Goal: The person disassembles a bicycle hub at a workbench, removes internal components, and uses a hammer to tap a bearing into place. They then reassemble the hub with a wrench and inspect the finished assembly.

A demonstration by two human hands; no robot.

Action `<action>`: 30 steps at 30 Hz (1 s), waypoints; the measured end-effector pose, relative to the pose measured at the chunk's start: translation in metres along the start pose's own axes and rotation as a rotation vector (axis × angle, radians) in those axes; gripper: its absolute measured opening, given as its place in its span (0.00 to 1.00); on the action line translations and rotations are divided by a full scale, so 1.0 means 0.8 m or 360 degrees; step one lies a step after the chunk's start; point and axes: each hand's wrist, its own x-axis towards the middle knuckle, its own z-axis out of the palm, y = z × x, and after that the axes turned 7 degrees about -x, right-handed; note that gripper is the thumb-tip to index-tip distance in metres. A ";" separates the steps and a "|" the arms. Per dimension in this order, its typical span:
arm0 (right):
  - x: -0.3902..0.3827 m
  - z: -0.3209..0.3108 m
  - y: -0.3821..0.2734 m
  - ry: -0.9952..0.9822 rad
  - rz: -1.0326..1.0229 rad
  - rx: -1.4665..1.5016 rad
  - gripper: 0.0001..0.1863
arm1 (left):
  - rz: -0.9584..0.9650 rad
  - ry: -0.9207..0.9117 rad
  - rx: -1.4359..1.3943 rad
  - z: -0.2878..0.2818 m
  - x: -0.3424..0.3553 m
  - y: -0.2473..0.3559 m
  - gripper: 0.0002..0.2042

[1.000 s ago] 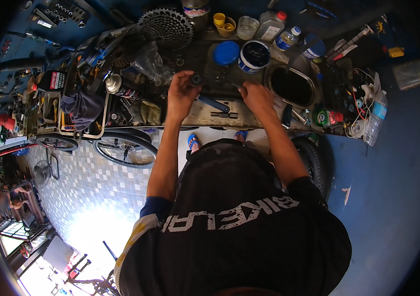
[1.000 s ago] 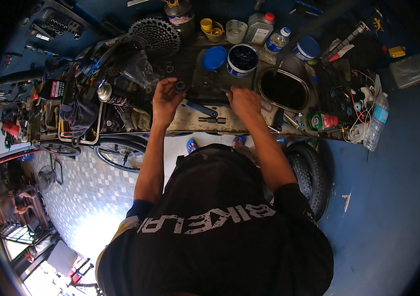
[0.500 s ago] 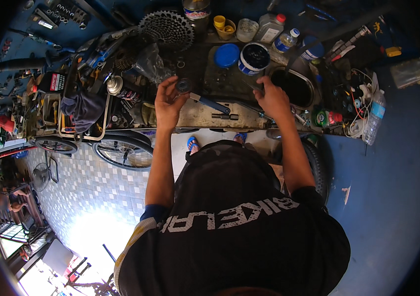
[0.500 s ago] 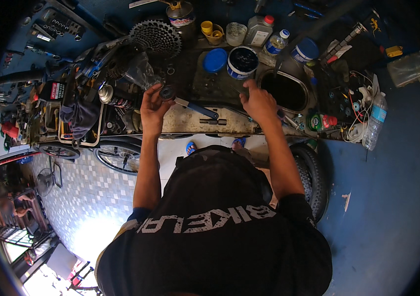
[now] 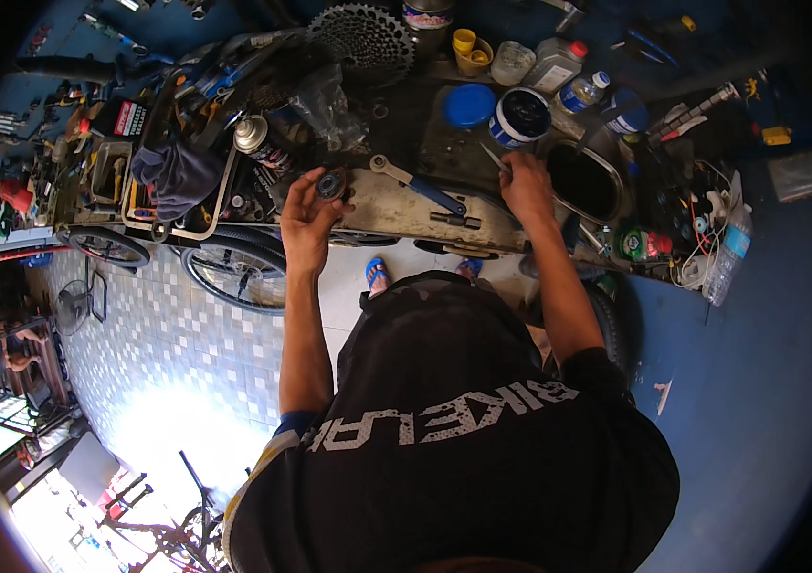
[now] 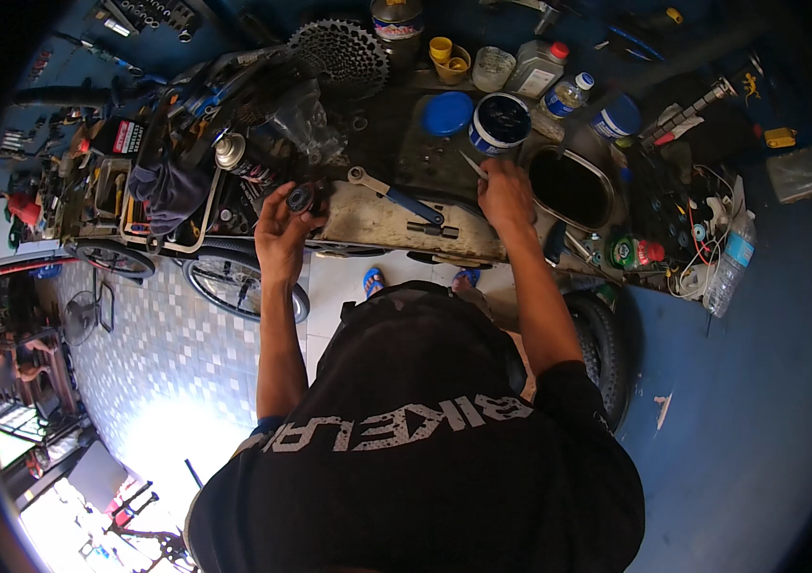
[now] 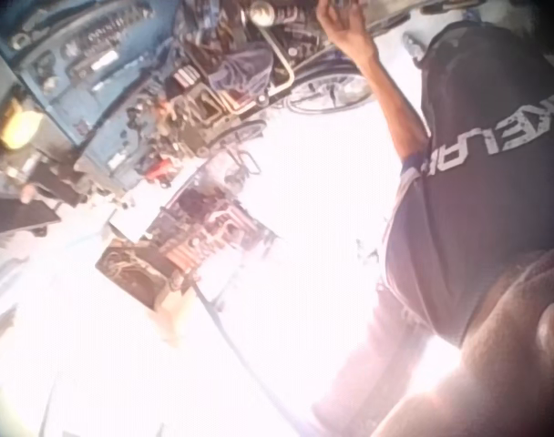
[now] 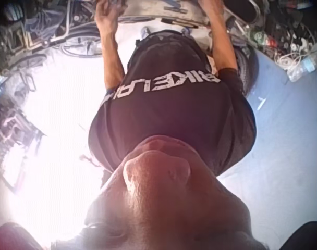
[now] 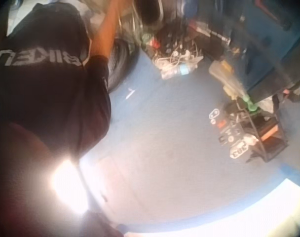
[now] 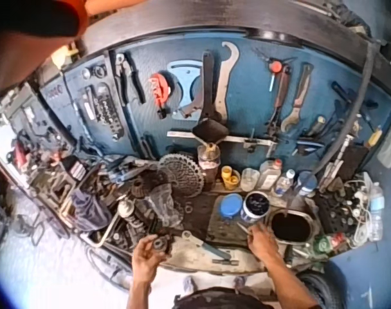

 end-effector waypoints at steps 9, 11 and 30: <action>-0.021 -0.020 -0.045 0.0243 -0.0079 0.0303 0.11 | -0.0005 0.0069 -0.0048 -0.043 -0.040 -0.006 0.27; -0.032 -0.020 -0.056 0.0225 -0.0087 0.0403 0.11 | -0.0051 0.0091 0.0048 -0.047 -0.042 -0.009 0.27; -0.201 -0.015 -0.156 -0.0014 0.0169 0.0470 0.12 | -0.0421 -0.0299 0.0111 -0.052 0.018 -0.021 0.27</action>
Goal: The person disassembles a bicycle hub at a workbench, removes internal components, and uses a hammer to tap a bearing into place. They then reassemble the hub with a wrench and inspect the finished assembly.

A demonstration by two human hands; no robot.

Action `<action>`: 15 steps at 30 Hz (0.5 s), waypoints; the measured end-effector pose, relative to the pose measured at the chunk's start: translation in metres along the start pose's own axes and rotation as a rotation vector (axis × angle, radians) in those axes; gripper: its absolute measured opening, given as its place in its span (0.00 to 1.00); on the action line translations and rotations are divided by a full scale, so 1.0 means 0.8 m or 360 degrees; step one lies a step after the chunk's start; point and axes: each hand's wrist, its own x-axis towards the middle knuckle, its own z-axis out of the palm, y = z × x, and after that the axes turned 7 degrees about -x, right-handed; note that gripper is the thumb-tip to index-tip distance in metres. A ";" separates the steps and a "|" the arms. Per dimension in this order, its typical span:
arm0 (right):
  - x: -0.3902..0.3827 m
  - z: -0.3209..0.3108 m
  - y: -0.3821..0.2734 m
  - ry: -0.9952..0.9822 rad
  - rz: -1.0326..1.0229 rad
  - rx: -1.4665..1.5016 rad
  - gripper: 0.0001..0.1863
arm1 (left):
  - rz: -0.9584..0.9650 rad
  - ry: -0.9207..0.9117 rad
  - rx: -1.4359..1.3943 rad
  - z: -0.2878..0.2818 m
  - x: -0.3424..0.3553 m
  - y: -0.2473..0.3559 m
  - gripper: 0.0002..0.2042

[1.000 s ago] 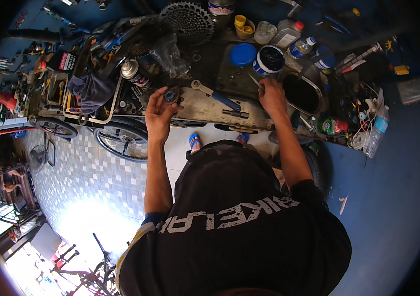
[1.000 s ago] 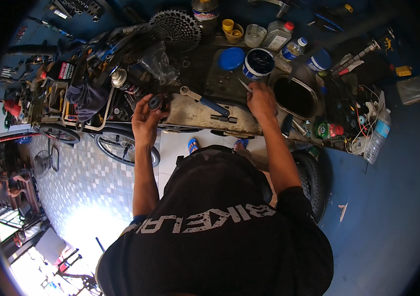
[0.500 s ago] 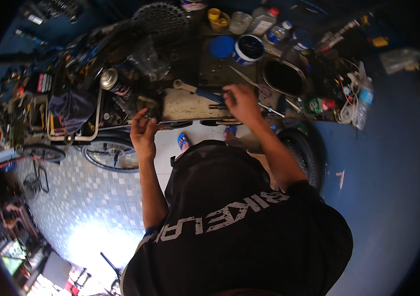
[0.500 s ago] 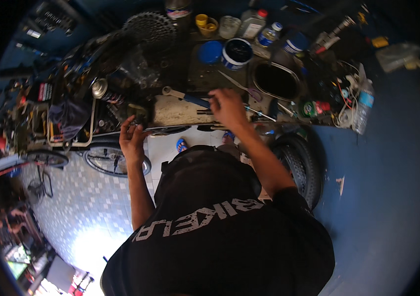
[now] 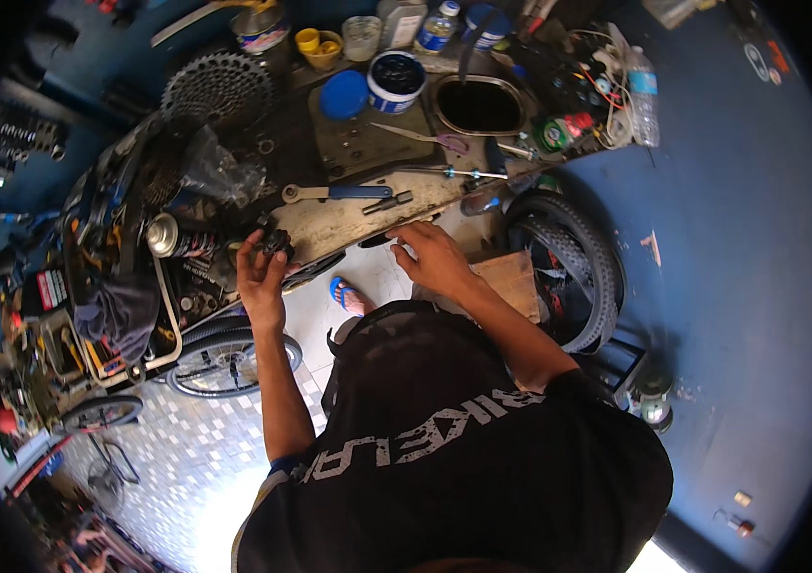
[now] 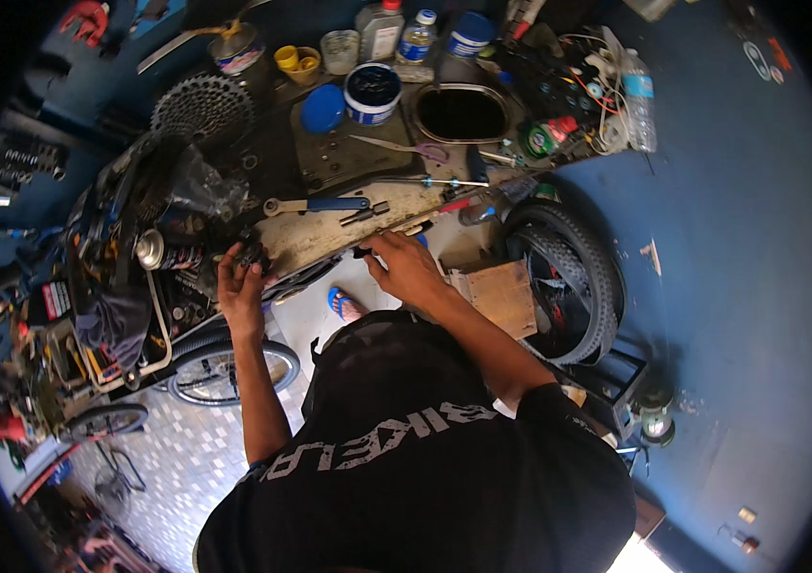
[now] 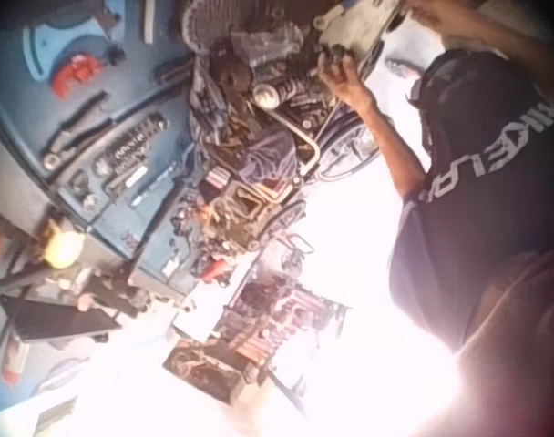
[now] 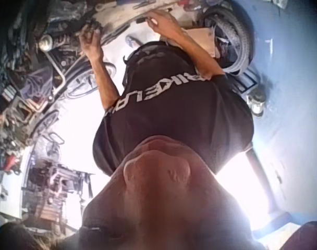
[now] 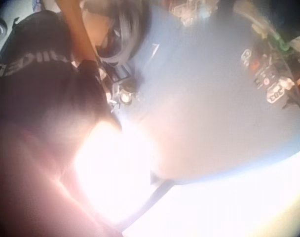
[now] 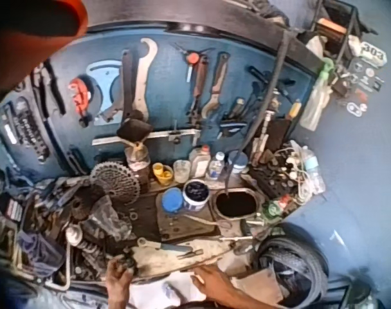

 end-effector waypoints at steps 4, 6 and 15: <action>-0.019 -0.020 0.009 0.0067 0.0209 0.0048 0.13 | -0.0055 -0.0162 0.0041 0.013 0.018 -0.009 0.28; -0.023 -0.038 0.010 0.0041 0.0353 0.0133 0.12 | -0.0048 -0.0229 0.0032 0.026 0.027 -0.007 0.28; -0.001 -0.059 0.051 -0.0002 0.0147 0.0129 0.12 | 0.0009 -0.0196 -0.0088 0.096 0.020 -0.011 0.29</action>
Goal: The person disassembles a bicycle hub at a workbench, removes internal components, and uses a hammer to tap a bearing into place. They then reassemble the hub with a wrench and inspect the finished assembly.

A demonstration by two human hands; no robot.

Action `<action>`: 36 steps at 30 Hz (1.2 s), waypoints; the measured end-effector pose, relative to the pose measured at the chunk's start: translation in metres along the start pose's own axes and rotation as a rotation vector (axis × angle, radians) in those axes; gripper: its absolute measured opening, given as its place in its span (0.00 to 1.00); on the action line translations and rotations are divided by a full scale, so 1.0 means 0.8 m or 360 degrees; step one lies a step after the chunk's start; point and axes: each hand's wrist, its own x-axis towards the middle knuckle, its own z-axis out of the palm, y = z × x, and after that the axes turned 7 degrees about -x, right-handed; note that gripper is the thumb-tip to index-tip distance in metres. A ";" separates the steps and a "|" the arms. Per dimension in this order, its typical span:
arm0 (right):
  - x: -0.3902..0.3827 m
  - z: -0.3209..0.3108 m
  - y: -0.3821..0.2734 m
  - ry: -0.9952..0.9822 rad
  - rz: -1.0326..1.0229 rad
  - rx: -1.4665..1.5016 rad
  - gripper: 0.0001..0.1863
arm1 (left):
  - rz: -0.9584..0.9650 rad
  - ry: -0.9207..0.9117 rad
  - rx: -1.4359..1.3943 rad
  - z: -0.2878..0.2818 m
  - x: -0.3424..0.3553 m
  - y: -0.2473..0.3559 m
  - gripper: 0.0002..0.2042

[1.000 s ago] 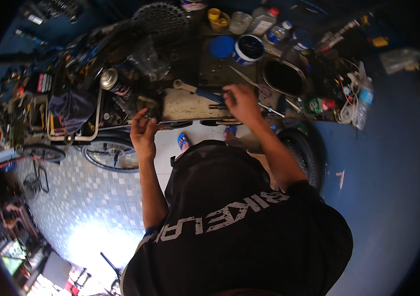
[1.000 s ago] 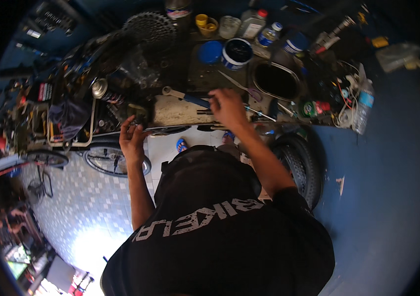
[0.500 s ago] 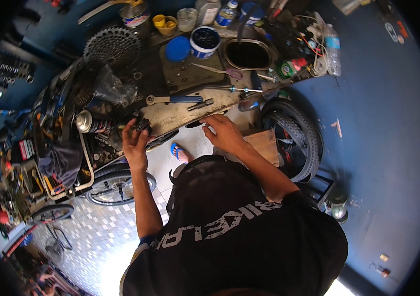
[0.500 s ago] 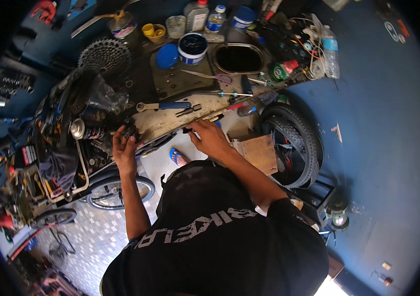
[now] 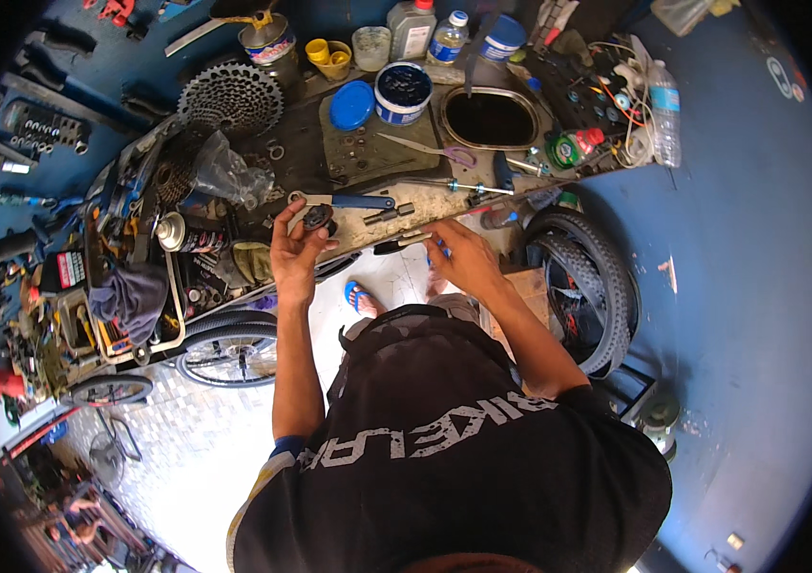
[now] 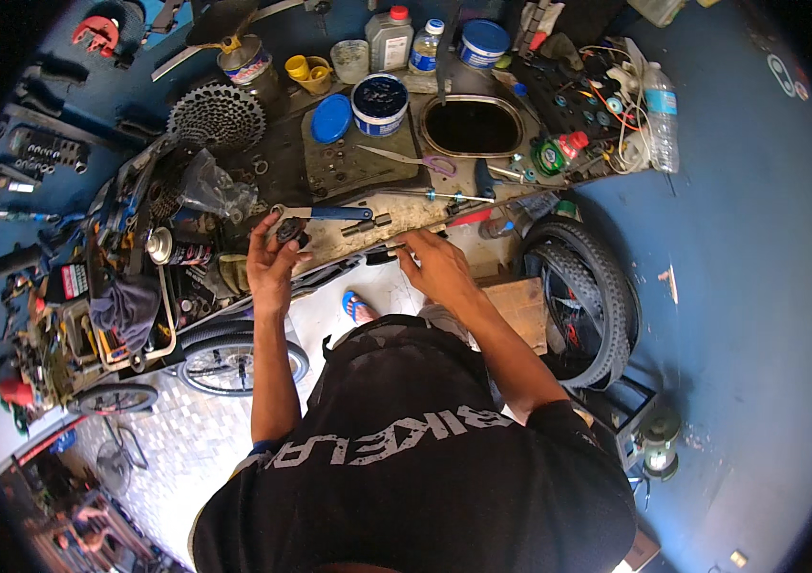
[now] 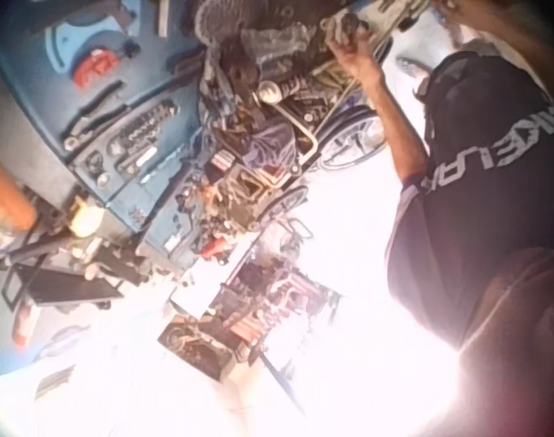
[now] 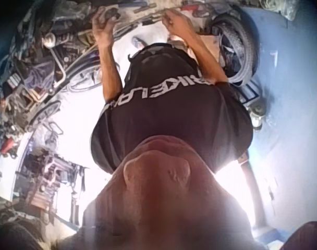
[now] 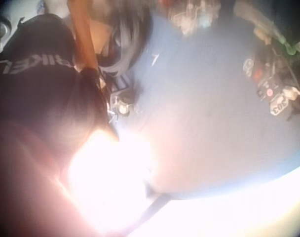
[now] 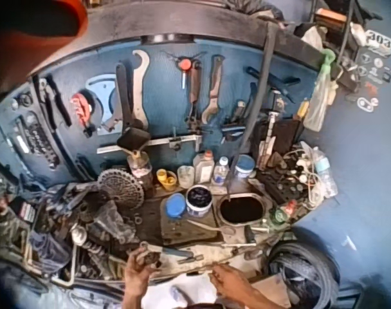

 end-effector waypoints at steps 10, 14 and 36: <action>0.097 0.038 0.041 -0.0221 -0.0683 -0.0251 0.18 | 0.0140 0.0271 0.0129 0.025 -0.049 -0.005 0.27; 0.128 0.052 0.042 -0.0402 -0.0913 -0.0557 0.17 | 0.0288 0.0183 0.0186 0.043 -0.057 0.010 0.29; 0.143 -0.048 -0.101 -0.0746 -0.0805 0.0470 0.19 | 0.0326 0.0048 0.0719 0.043 -0.043 0.068 0.27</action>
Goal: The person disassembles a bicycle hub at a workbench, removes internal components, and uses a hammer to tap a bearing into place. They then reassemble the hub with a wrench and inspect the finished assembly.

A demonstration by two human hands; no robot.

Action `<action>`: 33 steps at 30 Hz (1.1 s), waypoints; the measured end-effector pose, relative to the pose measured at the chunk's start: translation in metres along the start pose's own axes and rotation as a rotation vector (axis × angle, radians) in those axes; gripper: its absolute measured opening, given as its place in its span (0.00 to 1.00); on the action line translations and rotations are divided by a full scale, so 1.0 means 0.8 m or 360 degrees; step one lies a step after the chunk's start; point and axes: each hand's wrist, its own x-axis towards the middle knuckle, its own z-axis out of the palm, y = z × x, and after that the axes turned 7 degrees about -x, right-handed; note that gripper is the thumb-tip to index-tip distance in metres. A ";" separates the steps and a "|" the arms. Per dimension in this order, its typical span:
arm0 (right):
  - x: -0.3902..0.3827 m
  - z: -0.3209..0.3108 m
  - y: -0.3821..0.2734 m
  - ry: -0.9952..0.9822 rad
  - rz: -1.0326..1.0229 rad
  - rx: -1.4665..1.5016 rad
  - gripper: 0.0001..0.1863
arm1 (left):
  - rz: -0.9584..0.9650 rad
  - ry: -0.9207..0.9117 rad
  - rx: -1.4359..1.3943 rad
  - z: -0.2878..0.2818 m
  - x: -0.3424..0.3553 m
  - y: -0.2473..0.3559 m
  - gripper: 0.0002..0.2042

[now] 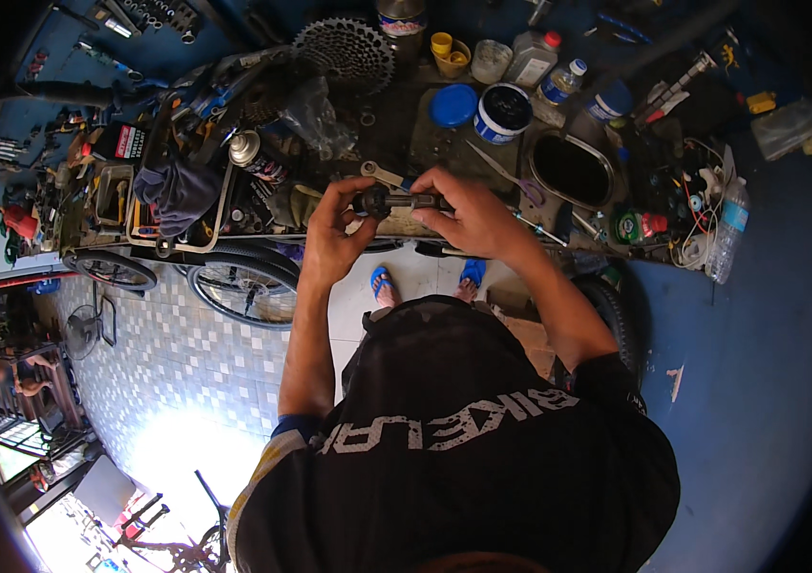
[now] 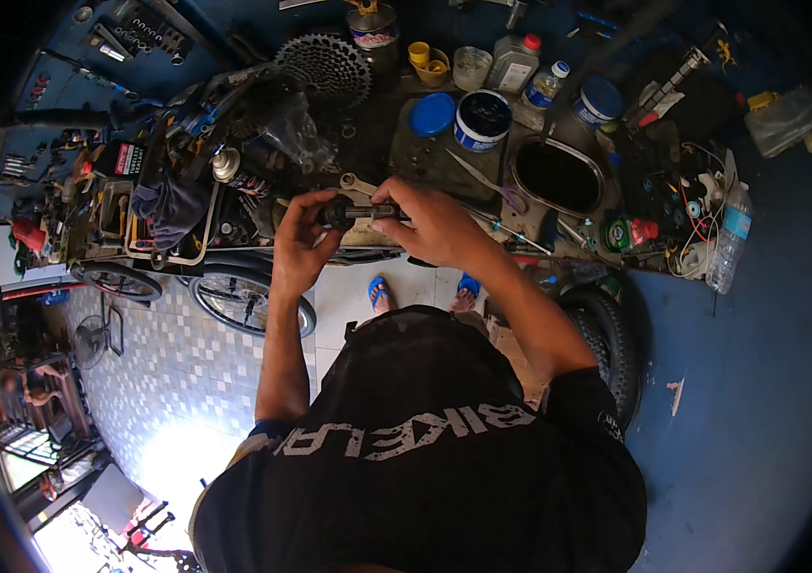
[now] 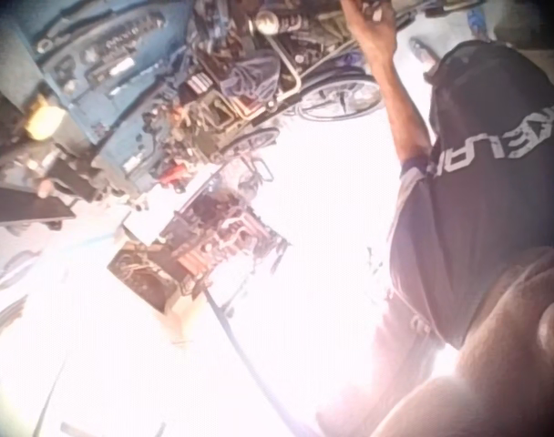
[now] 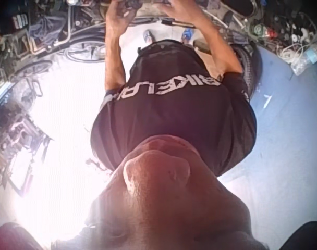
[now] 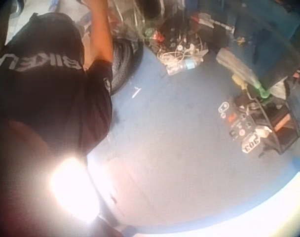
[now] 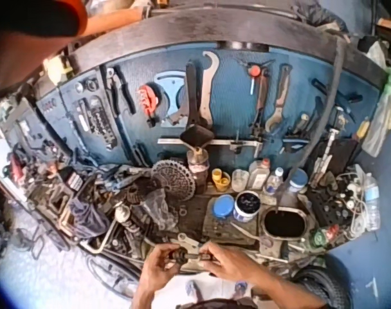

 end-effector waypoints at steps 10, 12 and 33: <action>0.011 0.006 -0.016 0.0052 -0.0056 0.0258 0.17 | 0.0065 0.0027 -0.0748 -0.020 0.005 0.018 0.24; 0.008 0.021 -0.026 0.0128 -0.0066 0.0502 0.17 | 0.0124 0.0059 -0.1058 -0.005 0.007 0.013 0.23; 0.004 0.081 0.011 0.0225 0.0040 0.1557 0.20 | 0.0671 0.0102 0.0141 0.035 0.010 0.095 0.17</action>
